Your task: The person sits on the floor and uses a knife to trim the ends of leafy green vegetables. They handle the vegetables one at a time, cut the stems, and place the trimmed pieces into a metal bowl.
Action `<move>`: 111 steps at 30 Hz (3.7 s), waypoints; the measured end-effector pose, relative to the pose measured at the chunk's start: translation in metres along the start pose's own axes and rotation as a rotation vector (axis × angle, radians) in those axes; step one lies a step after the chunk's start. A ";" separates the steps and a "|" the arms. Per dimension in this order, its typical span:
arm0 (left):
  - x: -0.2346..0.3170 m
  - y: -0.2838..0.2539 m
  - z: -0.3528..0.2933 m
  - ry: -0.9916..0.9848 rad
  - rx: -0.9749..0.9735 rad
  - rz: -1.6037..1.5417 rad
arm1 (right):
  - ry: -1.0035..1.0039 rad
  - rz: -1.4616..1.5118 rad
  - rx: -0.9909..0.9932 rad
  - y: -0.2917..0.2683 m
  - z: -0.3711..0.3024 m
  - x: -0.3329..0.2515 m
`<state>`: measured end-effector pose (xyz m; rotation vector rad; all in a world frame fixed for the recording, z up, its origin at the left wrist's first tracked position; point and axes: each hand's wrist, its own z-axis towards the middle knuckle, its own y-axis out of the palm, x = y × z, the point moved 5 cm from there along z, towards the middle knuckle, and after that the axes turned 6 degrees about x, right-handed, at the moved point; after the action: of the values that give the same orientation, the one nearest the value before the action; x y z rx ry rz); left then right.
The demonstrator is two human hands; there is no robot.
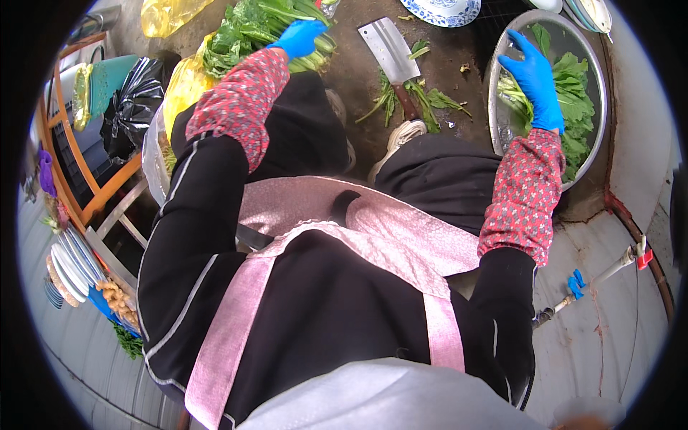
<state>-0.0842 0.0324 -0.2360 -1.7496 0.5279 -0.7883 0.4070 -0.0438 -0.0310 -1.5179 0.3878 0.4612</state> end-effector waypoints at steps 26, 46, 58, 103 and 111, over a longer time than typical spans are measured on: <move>-0.008 0.015 -0.029 0.189 -0.600 0.305 | 0.002 -0.045 -0.570 0.163 -0.035 -0.057; -0.072 -0.079 -0.014 -0.059 -0.031 -0.161 | 0.725 0.039 -0.177 0.272 -0.111 -0.063; 0.039 -0.241 -0.020 -0.240 0.435 -0.606 | 0.522 0.807 0.050 0.138 -0.091 -0.184; 0.138 -0.179 0.002 0.018 0.465 -0.513 | -0.064 0.277 0.305 0.060 -0.086 -0.201; 0.145 -0.186 -0.009 -0.054 0.359 -0.808 | -0.031 0.368 0.293 0.066 -0.092 -0.200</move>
<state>0.0014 -0.0159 -0.0222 -1.6165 -0.3858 -1.2902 0.2058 -0.1451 0.0134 -1.1553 0.6851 0.6828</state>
